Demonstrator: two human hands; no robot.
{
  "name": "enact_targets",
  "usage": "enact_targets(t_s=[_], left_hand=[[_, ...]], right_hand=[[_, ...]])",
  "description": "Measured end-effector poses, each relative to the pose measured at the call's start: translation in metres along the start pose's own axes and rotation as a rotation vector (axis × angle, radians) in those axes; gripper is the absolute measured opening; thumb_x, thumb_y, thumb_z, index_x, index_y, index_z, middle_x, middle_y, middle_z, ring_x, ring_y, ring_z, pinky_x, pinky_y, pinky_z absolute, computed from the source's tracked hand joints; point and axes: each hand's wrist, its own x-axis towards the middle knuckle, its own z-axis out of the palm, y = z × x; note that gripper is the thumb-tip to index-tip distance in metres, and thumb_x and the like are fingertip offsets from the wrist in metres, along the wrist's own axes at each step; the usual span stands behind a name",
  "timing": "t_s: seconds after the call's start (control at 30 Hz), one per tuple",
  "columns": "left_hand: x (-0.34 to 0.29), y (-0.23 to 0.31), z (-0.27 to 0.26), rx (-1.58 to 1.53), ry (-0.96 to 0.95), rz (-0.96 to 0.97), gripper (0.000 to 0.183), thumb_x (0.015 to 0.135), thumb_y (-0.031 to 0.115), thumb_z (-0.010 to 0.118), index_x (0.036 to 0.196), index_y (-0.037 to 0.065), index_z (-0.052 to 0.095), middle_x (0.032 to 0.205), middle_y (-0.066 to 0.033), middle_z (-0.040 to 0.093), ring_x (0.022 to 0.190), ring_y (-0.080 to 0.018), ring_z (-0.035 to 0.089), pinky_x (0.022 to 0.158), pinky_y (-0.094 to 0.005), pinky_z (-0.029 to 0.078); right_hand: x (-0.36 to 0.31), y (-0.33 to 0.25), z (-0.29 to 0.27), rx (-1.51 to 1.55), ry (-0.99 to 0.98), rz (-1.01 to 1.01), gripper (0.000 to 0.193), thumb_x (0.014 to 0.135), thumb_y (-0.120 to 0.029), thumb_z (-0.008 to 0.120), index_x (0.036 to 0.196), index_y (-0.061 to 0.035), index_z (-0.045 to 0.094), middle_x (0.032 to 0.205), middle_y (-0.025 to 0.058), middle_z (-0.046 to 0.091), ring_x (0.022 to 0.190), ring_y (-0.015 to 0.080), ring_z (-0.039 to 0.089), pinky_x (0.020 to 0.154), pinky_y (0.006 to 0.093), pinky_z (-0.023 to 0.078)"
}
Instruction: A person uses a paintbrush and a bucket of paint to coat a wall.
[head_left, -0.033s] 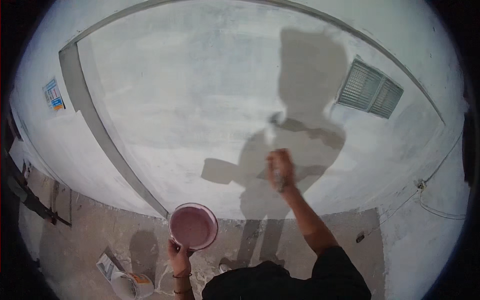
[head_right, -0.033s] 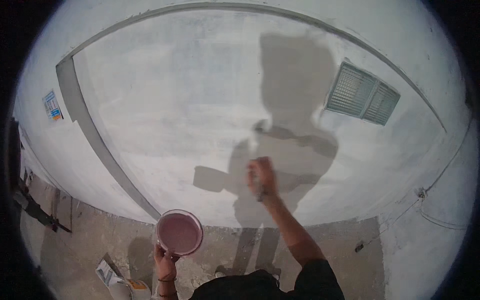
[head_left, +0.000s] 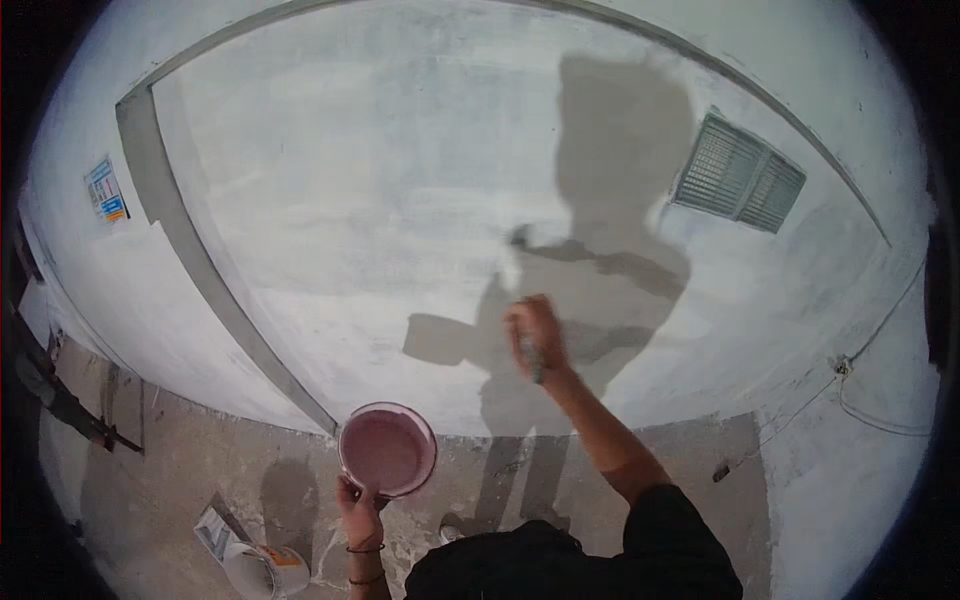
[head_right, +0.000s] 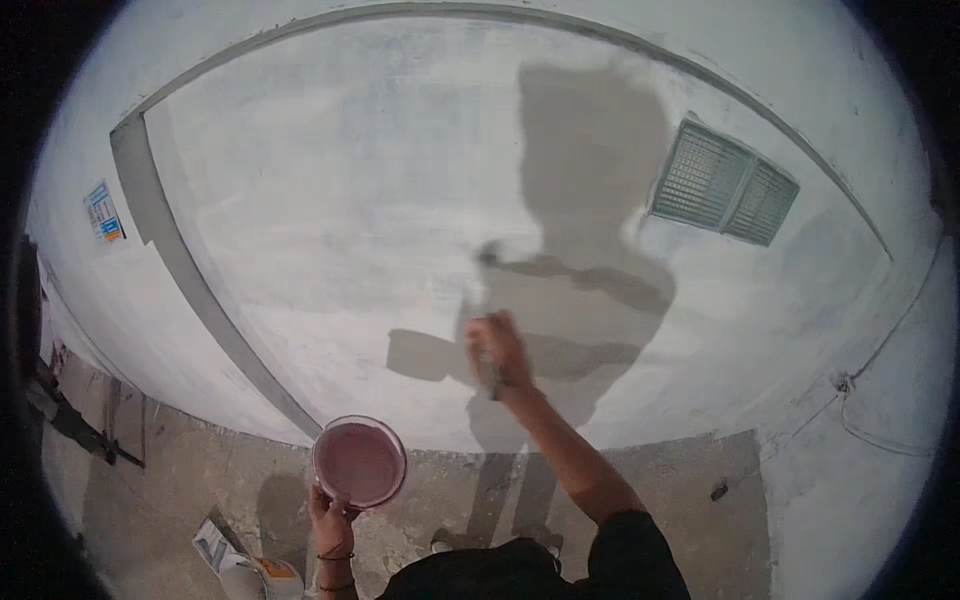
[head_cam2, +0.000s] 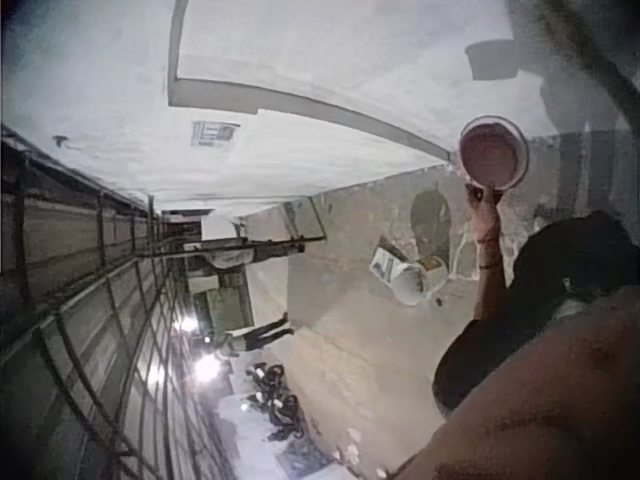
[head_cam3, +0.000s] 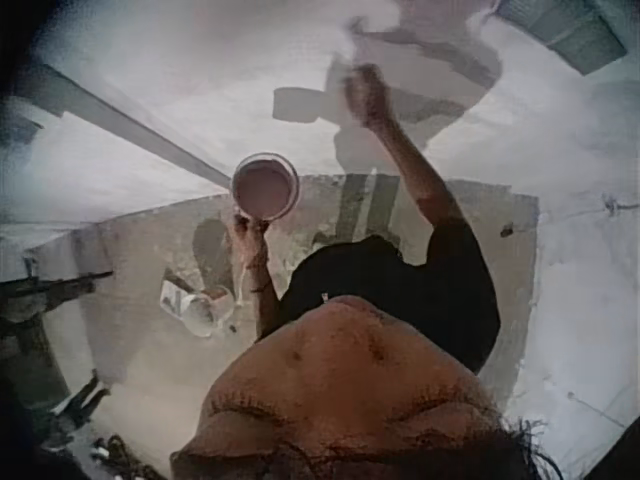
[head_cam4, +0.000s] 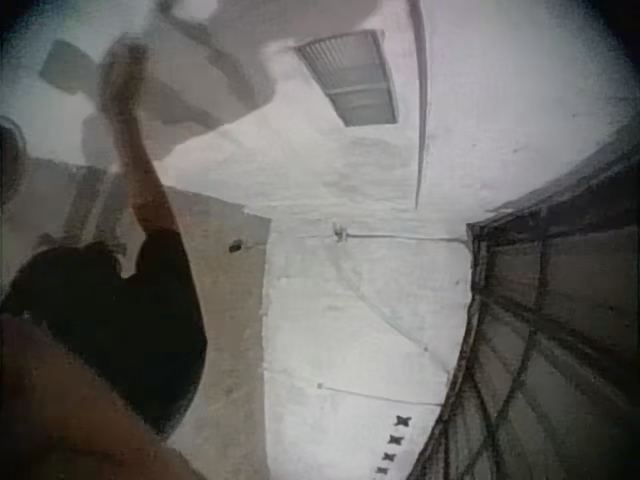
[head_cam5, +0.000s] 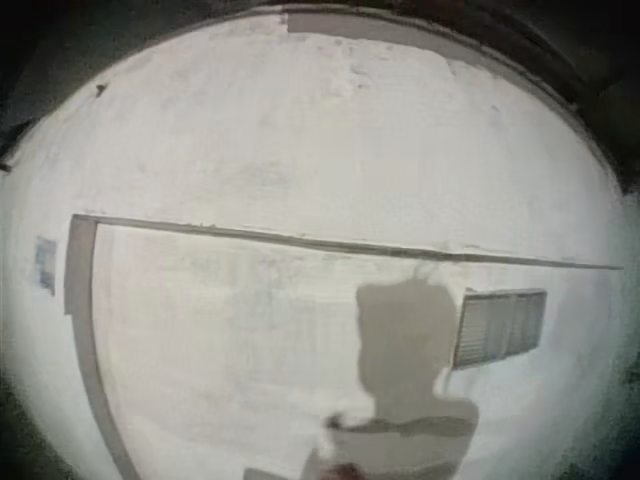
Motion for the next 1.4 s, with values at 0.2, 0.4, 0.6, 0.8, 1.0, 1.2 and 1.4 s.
enact_targets(t_s=[0.2, 0.4, 0.6, 0.8, 1.0, 1.2, 1.4], left_hand=[[0.007, -0.006, -0.001, -0.052, -0.058, -0.003, 0.02, 0.083, -0.001, 0.06, 0.097, 0.009, 0.049, 0.091, -0.003, 0.058, 0.075, -0.0129, 0.061, 0.064, -0.0308, 0.056], [-0.004, -0.004, -0.029, -0.118, 0.041, -0.012, 0.024, 0.083, -0.003, 0.059, 0.102, 0.008, 0.05, 0.103, -0.0044, 0.058, 0.085, -0.0167, 0.063, 0.069, -0.0343, 0.057], [-0.002, -0.002, -0.057, -0.058, 0.115, 0.045, 0.035, 0.084, -0.002, 0.058, 0.116, 0.006, 0.048, 0.112, -0.007, 0.057, 0.092, -0.0188, 0.063, 0.073, -0.0369, 0.059], [-0.008, 0.01, -0.042, -0.068, 0.129, 0.094, 0.034, 0.084, -0.002, 0.059, 0.115, 0.006, 0.048, 0.113, -0.0073, 0.057, 0.094, -0.0194, 0.063, 0.072, -0.0374, 0.06], [-0.015, 0.003, -0.025, -0.138, 0.052, 0.101, 0.034, 0.084, -0.001, 0.06, 0.115, 0.007, 0.049, 0.113, -0.0074, 0.057, 0.095, -0.0206, 0.064, 0.073, -0.0381, 0.061], [-0.011, -0.007, -0.013, -0.093, 0.018, 0.044, 0.032, 0.083, -0.002, 0.059, 0.111, 0.008, 0.049, 0.111, -0.0059, 0.057, 0.094, -0.0187, 0.063, 0.073, -0.0373, 0.06], [-0.001, -0.025, 0.038, 0.087, -0.104, 0.012, 0.026, 0.085, -0.001, 0.06, 0.107, 0.008, 0.05, 0.105, -0.0042, 0.057, 0.088, -0.0151, 0.061, 0.066, -0.0299, 0.055]], right_hand=[[0.017, -0.031, 0.066, 0.395, -0.3, -0.07, 0.017, 0.08, -0.002, 0.058, 0.096, -0.0051, 0.054, 0.088, 0.0102, 0.053, 0.084, 0.0274, 0.053, 0.075, 0.0369, 0.045], [-0.059, 0.046, -0.015, -0.156, 0.107, 0.099, 0.01, 0.083, -0.003, 0.06, 0.092, -0.0058, 0.057, 0.087, 0.014, 0.055, 0.086, 0.0353, 0.053, 0.079, 0.0441, 0.043], [-0.084, 0.041, -0.003, -0.347, 0.315, 0.27, 0.016, 0.08, -0.001, 0.059, 0.095, -0.0059, 0.054, 0.087, 0.0126, 0.054, 0.091, 0.0313, 0.05, 0.08, 0.0437, 0.039], [-0.031, -0.012, 0.126, 0.111, -0.023, 0.134, 0.018, 0.079, -0.006, 0.063, 0.093, -0.0068, 0.053, 0.091, 0.0143, 0.048, 0.093, 0.0314, 0.046, 0.08, 0.043, 0.038], [-0.035, 0.002, 0.11, 0.321, -0.158, -0.089, 0.025, 0.077, 0.002, 0.063, 0.1, -0.004, 0.054, 0.09, 0.0139, 0.05, 0.089, 0.0314, 0.052, 0.077, 0.0433, 0.045], [-0.094, 0.079, -0.047, -0.112, 0.021, 0.112, 0.011, 0.085, 0.002, 0.058, 0.092, -0.0063, 0.056, 0.089, 0.0118, 0.056, 0.09, 0.0291, 0.055, 0.079, 0.0395, 0.047], [-0.169, 0.085, -0.146, -0.291, 0.21, 0.326, 0.003, 0.089, 0.0, 0.057, 0.091, -0.0017, 0.056, 0.089, 0.0123, 0.059, 0.082, 0.0276, 0.058, 0.076, 0.0356, 0.048]])
